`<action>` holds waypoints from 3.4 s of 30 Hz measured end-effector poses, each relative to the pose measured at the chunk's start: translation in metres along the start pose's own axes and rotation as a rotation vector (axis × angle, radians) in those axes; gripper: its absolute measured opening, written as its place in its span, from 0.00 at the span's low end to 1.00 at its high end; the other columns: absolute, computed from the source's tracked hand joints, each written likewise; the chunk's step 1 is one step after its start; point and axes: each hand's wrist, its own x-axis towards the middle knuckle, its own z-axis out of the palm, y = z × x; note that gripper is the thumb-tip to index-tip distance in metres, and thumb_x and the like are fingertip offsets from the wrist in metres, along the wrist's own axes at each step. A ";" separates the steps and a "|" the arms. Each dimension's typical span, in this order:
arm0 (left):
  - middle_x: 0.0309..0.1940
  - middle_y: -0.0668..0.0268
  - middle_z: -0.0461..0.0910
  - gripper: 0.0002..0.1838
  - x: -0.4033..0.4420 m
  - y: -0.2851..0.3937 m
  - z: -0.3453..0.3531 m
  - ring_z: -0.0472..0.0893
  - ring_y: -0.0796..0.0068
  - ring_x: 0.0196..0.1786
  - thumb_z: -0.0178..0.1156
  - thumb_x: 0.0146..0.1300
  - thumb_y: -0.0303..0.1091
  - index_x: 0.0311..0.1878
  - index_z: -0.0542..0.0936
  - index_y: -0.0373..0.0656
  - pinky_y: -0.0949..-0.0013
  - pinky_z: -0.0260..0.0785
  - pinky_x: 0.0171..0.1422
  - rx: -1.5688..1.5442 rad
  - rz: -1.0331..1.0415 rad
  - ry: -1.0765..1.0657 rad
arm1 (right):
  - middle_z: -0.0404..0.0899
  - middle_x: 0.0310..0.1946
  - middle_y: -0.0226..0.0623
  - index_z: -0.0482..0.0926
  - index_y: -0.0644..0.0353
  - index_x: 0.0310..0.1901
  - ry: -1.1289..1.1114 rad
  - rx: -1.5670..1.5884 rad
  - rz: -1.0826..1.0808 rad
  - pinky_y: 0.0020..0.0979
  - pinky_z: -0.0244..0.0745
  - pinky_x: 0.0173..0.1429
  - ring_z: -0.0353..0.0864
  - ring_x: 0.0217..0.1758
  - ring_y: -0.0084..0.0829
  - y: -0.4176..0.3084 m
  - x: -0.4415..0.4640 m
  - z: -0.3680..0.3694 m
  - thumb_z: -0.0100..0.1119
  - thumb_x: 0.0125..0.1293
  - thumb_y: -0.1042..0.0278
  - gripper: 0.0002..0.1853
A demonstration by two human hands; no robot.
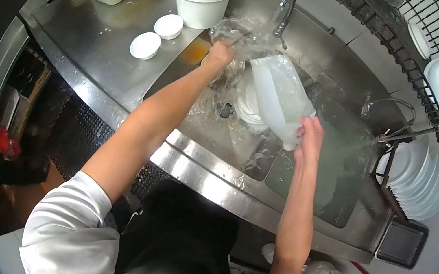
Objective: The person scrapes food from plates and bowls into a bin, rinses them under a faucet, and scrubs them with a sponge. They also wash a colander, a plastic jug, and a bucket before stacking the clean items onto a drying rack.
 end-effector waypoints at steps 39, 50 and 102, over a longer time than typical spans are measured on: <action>0.44 0.65 0.78 0.17 -0.425 -0.051 -0.445 0.77 0.76 0.45 0.53 0.66 0.37 0.52 0.75 0.34 0.71 0.68 0.52 -0.367 0.169 0.648 | 0.73 0.28 0.18 0.77 0.58 0.40 -0.278 -0.137 0.008 0.15 0.51 0.28 0.59 0.24 0.08 0.025 -0.036 -0.227 0.54 0.56 0.74 0.09; 0.43 0.65 0.78 0.16 -0.486 -0.171 -0.478 0.76 0.75 0.45 0.53 0.65 0.35 0.50 0.75 0.33 0.71 0.66 0.54 -0.423 -0.016 0.844 | 0.57 0.12 0.17 0.66 0.46 0.23 -0.593 0.093 0.546 0.19 0.49 0.17 0.53 0.11 0.13 0.064 -0.097 0.073 0.60 0.54 0.62 0.11; 0.30 0.69 0.77 0.12 -0.306 -0.208 -0.525 0.73 0.80 0.35 0.58 0.59 0.26 0.45 0.78 0.32 0.75 0.66 0.45 0.175 0.149 0.826 | 0.63 0.19 0.18 0.74 0.54 0.31 0.044 0.000 -0.057 0.18 0.52 0.21 0.57 0.18 0.12 0.012 -0.012 -0.046 0.53 0.56 0.71 0.01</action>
